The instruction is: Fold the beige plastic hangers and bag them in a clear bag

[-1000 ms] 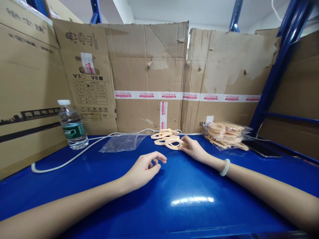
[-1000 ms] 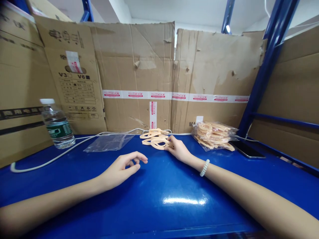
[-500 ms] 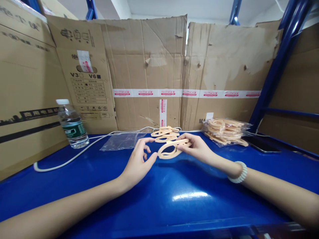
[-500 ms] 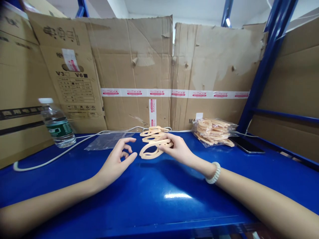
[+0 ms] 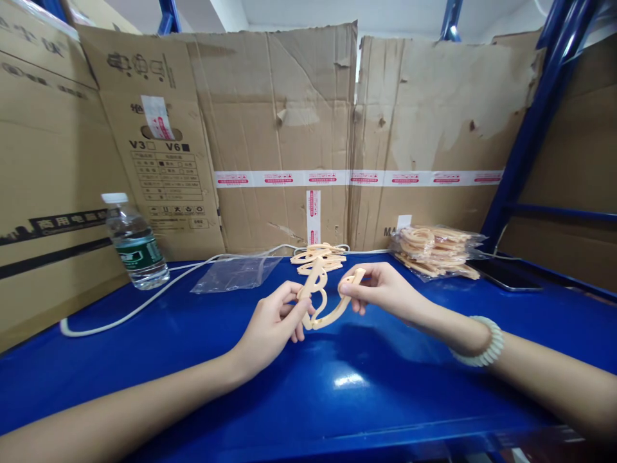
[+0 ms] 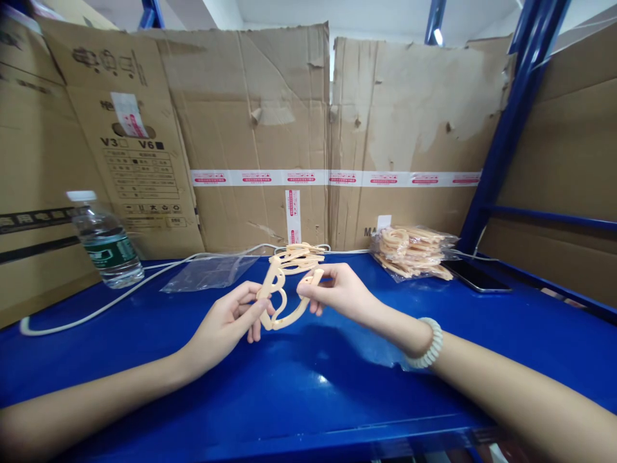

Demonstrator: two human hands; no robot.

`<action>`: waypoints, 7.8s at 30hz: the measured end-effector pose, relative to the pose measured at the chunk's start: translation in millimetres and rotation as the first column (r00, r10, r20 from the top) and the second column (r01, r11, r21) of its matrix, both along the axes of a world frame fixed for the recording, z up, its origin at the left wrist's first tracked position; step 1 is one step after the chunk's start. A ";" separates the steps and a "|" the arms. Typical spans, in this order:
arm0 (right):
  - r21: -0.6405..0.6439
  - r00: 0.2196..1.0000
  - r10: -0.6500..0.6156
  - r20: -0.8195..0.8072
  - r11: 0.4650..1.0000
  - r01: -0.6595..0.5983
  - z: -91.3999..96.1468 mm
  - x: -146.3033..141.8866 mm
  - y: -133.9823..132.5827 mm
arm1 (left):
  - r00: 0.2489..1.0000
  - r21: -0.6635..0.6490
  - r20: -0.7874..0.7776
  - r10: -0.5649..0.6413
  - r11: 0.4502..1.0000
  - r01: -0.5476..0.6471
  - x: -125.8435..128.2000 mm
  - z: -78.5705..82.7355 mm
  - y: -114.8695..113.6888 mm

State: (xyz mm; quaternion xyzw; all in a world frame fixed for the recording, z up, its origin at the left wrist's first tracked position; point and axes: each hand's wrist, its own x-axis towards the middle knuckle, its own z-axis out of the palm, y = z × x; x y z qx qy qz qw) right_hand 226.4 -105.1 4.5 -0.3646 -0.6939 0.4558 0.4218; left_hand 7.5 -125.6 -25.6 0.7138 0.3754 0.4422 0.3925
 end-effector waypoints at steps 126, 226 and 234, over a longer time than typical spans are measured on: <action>0.726 0.675 -0.270 0.687 0.298 -0.620 -20.4 -2.4 -35.3 | 0.931 -0.235 0.317 -0.181 0.936 0.262 10.5 -1.9 13.4; 0.568 0.882 0.025 0.470 0.756 -0.325 -15.4 11.0 -38.6 | 0.994 0.186 0.080 0.075 0.978 -0.089 2.4 -3.4 10.4; 0.333 0.935 0.269 0.232 0.881 -0.336 -7.7 12.3 -33.3 | 0.989 0.385 -0.101 0.111 0.921 -0.064 -0.4 9.2 -0.7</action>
